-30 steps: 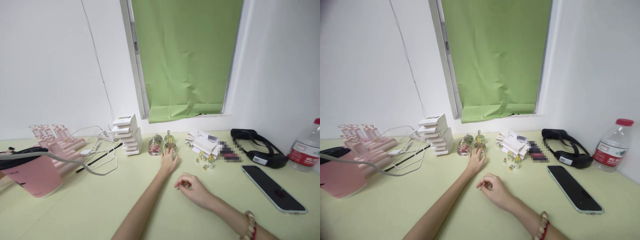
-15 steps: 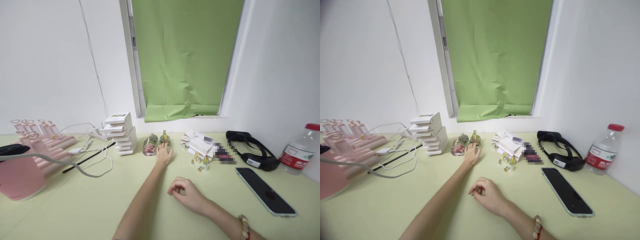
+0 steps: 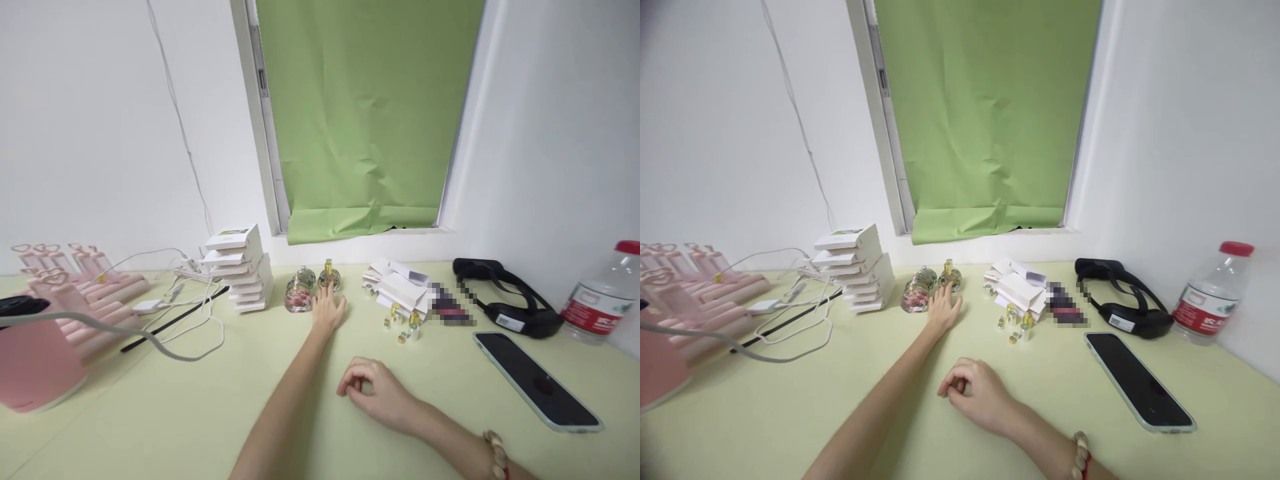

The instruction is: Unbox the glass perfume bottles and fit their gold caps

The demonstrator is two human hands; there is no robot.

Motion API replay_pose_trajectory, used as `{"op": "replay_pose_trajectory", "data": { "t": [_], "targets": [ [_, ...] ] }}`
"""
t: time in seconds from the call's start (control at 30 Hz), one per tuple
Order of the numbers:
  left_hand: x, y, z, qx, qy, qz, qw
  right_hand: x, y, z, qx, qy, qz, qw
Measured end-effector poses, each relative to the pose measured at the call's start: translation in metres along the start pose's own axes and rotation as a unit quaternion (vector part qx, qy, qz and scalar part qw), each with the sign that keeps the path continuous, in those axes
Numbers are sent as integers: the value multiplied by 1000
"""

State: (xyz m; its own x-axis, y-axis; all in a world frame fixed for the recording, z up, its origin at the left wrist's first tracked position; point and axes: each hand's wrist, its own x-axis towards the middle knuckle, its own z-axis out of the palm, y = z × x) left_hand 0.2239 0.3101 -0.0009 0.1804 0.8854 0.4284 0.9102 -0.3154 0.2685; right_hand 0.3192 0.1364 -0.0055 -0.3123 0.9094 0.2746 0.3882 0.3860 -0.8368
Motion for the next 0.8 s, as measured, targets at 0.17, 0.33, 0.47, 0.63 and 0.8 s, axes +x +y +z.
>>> {"op": "replay_pose_trajectory", "data": {
  "t": [0.17, 0.33, 0.47, 0.63, 0.8],
  "targets": [
    [3, -3, 3, -9, -40, -8, 999, 0, 1, 0, 3, -2, 0, 1000],
    [5, -5, 5, -19, -78, -2, 997, 1, 1, -1, 5, -5, 3, 1000],
    [5, -6, 5, -25, -94, 19, 995, 1, 1, -1, 8, -4, 8, 1000],
    [8, -8, 6, -28, -96, 37, 994, 1, 1, -1, 7, -4, 8, 1000],
    [10, -6, 1, -25, -46, 37, 998, 2, 0, -1, 2, -6, 8, 1000]
  ]
}}
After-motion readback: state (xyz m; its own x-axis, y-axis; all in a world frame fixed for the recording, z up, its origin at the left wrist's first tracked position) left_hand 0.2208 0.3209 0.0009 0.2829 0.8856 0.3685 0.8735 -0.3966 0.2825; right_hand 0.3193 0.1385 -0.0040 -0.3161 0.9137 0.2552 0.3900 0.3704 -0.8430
